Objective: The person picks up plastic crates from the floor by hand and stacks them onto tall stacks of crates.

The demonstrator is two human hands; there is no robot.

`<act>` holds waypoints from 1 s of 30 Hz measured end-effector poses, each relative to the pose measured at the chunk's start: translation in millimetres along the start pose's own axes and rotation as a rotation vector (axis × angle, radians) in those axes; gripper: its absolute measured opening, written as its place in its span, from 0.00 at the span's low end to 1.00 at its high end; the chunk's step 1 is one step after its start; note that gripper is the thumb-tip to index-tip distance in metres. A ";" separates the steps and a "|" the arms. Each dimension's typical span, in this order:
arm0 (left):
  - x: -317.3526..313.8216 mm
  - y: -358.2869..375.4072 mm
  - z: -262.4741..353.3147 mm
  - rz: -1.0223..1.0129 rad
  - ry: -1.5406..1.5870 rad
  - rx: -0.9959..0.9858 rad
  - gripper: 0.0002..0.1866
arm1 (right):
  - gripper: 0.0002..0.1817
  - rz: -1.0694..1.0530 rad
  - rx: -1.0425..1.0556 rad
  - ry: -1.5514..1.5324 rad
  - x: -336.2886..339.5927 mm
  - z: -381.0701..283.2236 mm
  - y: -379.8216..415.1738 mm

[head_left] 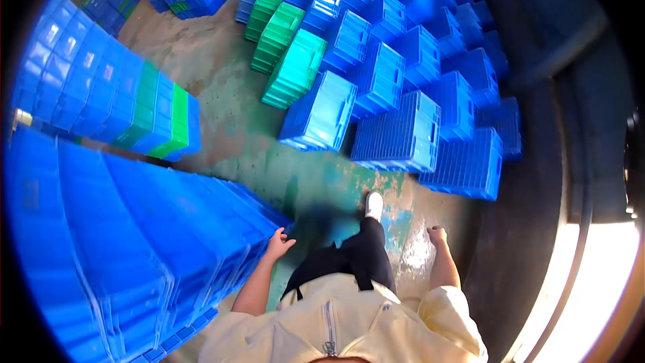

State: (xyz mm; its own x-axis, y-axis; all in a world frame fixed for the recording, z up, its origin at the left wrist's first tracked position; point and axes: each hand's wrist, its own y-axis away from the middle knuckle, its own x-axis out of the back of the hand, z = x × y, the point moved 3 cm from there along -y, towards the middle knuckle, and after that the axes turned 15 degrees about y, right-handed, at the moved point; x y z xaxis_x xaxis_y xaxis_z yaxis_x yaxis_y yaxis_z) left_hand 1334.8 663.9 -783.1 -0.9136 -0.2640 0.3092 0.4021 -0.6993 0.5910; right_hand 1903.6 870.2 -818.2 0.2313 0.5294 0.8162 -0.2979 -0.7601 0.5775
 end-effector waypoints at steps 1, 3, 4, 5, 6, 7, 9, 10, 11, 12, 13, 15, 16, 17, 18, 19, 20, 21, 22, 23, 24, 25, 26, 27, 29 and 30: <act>-9.8 -28.6 39.0 0.013 -0.009 0.003 0.40 | 0.21 0.077 -0.012 -0.018 25.7 -24.9 -24.6; -44.8 -85.1 115.2 -0.025 -0.071 -0.167 0.42 | 0.22 0.087 -0.021 -0.071 55.4 -60.3 -89.2; -63.4 -127.5 136.8 -0.044 -0.162 -0.227 0.44 | 0.23 0.105 -0.034 -0.121 64.9 -76.8 -119.0; -84.4 -163.7 169.4 -0.043 -0.198 -0.266 0.46 | 0.25 0.113 -0.022 -0.139 75.1 -93.2 -149.0; -106.9 -203.3 194.7 -0.055 -0.230 -0.279 0.46 | 0.27 0.147 -0.006 -0.136 78.0 -105.5 -184.8; -129.9 -241.7 217.4 -0.071 -0.223 -0.324 0.45 | 0.28 0.152 -0.005 -0.150 81.4 -117.8 -219.4; -173.6 -311.8 255.1 -0.075 -0.450 -0.338 0.45 | 0.34 0.153 -0.028 -0.160 81.4 -132.5 -286.8; -192.5 -344.9 270.1 -0.063 -0.506 -0.262 0.45 | 0.37 0.150 -0.053 -0.160 78.3 -139.5 -317.1; -208.0 -369.2 288.2 -0.016 -0.563 -0.207 0.44 | 0.41 0.065 -0.046 -0.219 91.0 -154.4 -331.3; -220.6 -395.0 289.8 0.043 -0.608 -0.249 0.43 | 0.43 0.124 -0.092 -0.247 86.1 -160.9 -351.3; -231.4 -414.2 293.2 0.111 -0.630 -0.291 0.42 | 0.42 0.175 -0.073 -0.294 79.4 -160.8 -374.4; -249.2 -456.0 263.3 0.147 -0.464 -0.193 0.38 | 0.39 0.125 0.060 -0.423 65.3 -168.5 -408.8; -251.9 -462.0 259.1 0.191 -0.476 -0.218 0.33 | 0.37 0.025 0.151 -0.503 66.1 -170.0 -415.5; -252.9 -465.3 256.0 0.215 -0.501 -0.206 0.30 | 0.34 -0.148 0.100 -0.655 55.2 -165.7 -420.6; -250.2 -464.5 256.9 0.219 -0.549 -0.205 0.29 | 0.31 -0.045 0.005 -0.548 77.1 -185.9 -394.2; -246.5 -464.3 260.0 0.224 -0.615 -0.142 0.27 | 0.29 -0.149 0.066 -0.604 61.4 -166.9 -413.9; -238.3 -464.1 263.2 0.180 -0.584 -0.025 0.26 | 0.30 -0.165 0.133 -0.665 55.4 -164.8 -412.6; -232.8 -456.1 265.9 0.185 -0.622 -0.002 0.27 | 0.29 -0.155 0.135 -0.716 56.9 -170.7 -403.0; -231.1 -445.8 265.0 0.183 -0.640 -0.022 0.27 | 0.28 -0.139 0.135 -0.765 61.4 -174.3 -395.2; -227.3 -435.7 263.2 0.174 -0.627 -0.009 0.26 | 0.30 -0.161 0.158 -0.820 54.1 -169.4 -399.5; -224.0 -425.1 263.7 0.157 -0.611 -0.005 0.24 | 0.32 -0.175 0.175 -0.876 50.9 -165.8 -401.8; -221.3 -411.7 266.3 0.174 -0.612 0.001 0.24 | 0.33 -0.219 0.194 -0.870 52.8 -165.5 -400.2; -216.7 -397.1 266.5 0.167 -0.560 0.039 0.24 | 0.33 -0.195 0.175 -0.848 53.5 -163.5 -394.5; -215.3 -386.1 267.9 0.152 -0.509 0.076 0.23 | 0.34 -0.200 0.163 -0.869 44.1 -157.6 -396.7; -197.5 -360.4 253.5 0.184 -0.412 0.151 0.24 | 0.34 -0.198 0.192 -0.827 61.0 -161.7 -369.4; -189.9 -348.8 239.9 0.253 -0.380 0.140 0.25 | 0.33 -0.182 0.199 -0.791 64.1 -158.9 -362.9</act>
State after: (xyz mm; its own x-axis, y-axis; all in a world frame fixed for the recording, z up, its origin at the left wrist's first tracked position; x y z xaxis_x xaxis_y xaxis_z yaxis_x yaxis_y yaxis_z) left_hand 1382.4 1117.3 -869.2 -0.7101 -0.1345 0.6911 0.6369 -0.5413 0.5490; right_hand 1879.4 1239.9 -972.6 0.8642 0.2863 0.4138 -0.0407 -0.7799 0.6246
